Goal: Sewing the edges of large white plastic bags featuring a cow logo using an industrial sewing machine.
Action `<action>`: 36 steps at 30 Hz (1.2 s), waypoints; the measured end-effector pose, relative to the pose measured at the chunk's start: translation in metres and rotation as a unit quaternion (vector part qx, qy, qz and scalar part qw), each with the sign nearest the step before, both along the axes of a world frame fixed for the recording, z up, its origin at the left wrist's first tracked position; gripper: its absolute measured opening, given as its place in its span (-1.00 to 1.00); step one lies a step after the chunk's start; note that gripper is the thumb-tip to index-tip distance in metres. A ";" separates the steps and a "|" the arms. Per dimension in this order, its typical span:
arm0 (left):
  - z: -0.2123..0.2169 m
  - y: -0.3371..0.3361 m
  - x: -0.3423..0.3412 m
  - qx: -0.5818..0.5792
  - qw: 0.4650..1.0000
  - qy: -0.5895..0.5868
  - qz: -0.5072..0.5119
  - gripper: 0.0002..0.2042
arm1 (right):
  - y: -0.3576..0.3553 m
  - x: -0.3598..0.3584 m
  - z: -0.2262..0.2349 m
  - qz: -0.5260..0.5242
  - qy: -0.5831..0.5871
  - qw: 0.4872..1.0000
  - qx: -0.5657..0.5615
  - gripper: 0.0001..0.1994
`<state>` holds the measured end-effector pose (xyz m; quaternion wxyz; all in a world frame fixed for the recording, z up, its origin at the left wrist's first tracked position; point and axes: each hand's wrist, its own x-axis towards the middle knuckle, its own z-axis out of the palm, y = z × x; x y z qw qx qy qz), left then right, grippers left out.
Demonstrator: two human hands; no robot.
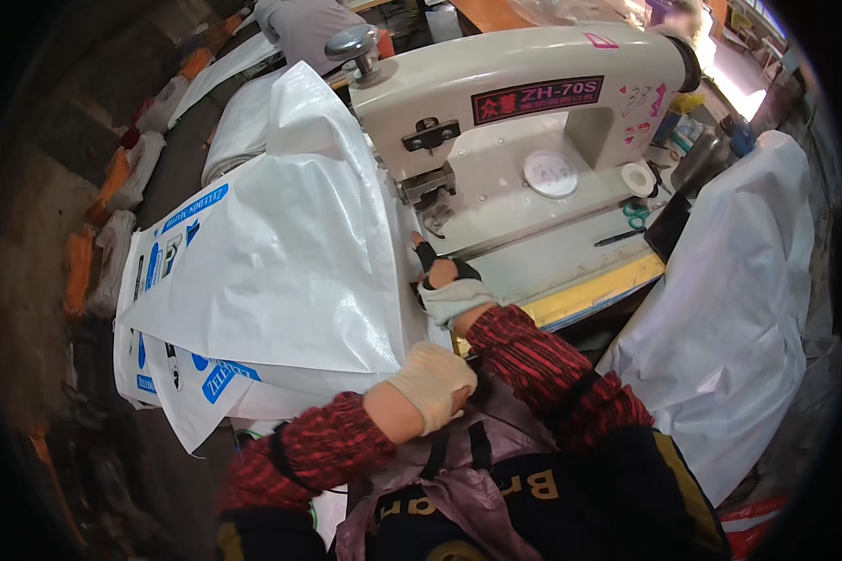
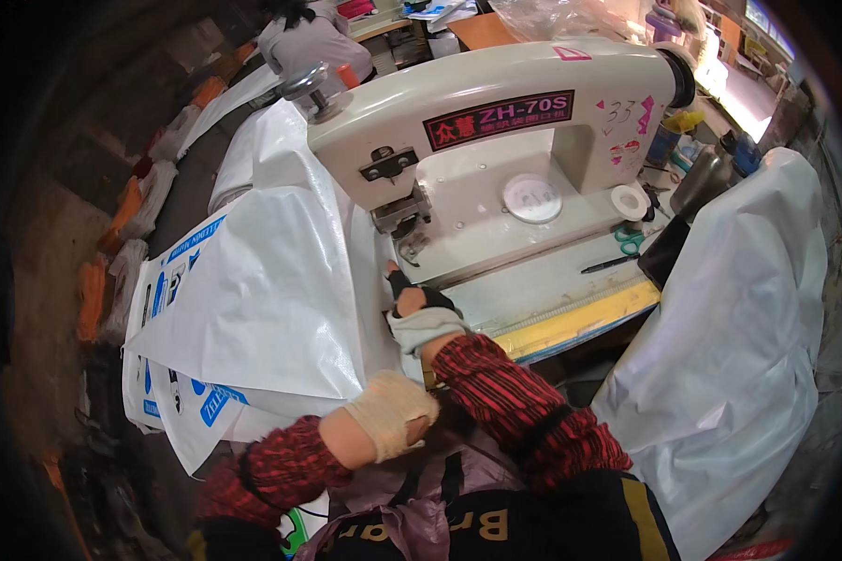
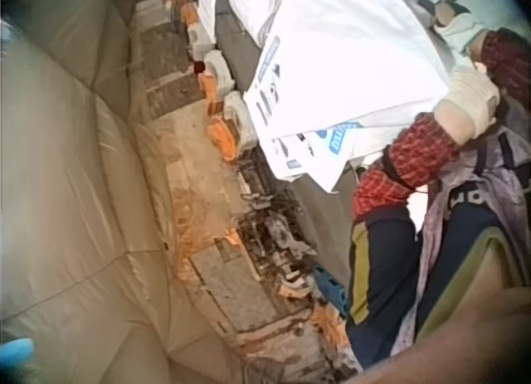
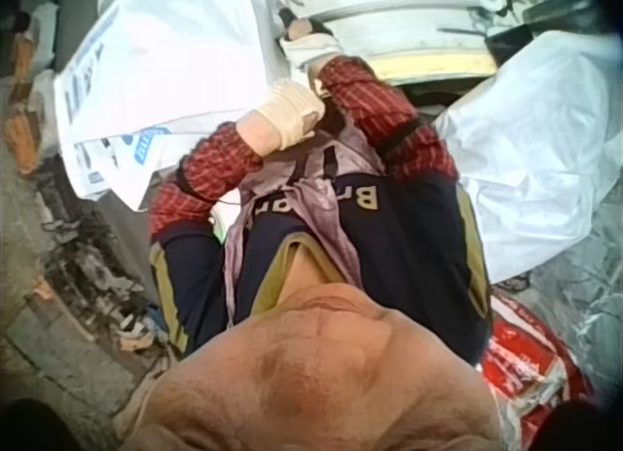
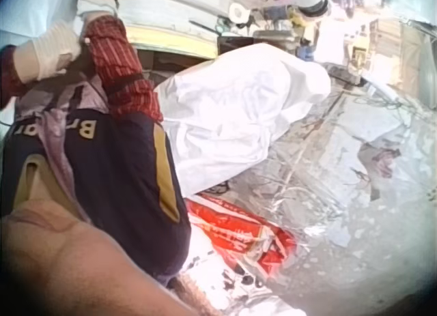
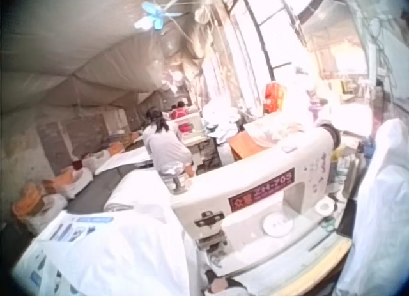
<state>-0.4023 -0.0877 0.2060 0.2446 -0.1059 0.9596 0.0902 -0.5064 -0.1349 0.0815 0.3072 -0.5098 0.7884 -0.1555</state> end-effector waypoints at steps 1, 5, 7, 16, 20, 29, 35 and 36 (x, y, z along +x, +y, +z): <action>0.006 -0.007 0.005 -0.033 0.998 -0.017 -0.048 -0.87 | 0.005 0.001 -0.007 0.006 -0.002 1.000 -0.002 -0.49; 0.039 -0.064 0.026 -0.184 0.964 0.091 -0.168 -0.79 | 0.038 0.006 -0.012 0.018 -0.018 0.999 -0.028 -0.45; 0.053 -0.091 0.036 -0.221 0.941 0.164 -0.195 -0.80 | 0.049 0.006 -0.008 0.036 -0.029 0.998 -0.035 -0.43; 0.063 0.006 0.044 0.187 0.971 0.072 -0.130 -0.84 | 0.047 0.006 0.013 0.044 -0.027 0.998 -0.021 -0.33; -0.002 0.024 0.046 0.167 0.985 0.030 -0.024 -0.77 | 0.024 0.011 0.021 0.026 -0.018 0.999 -0.004 -0.29; -0.025 0.044 0.070 0.220 0.963 0.148 0.041 -0.87 | 0.058 0.003 -0.011 0.005 -0.134 0.980 -0.147 -0.42; -0.022 0.049 0.070 0.172 0.970 0.172 -0.002 -0.88 | 0.068 0.003 -0.006 -0.126 -0.430 0.874 -0.186 -0.47; -0.022 0.049 0.071 0.163 0.969 0.185 -0.024 -0.87 | 0.065 0.005 -0.004 -0.163 -0.460 0.863 -0.132 -0.50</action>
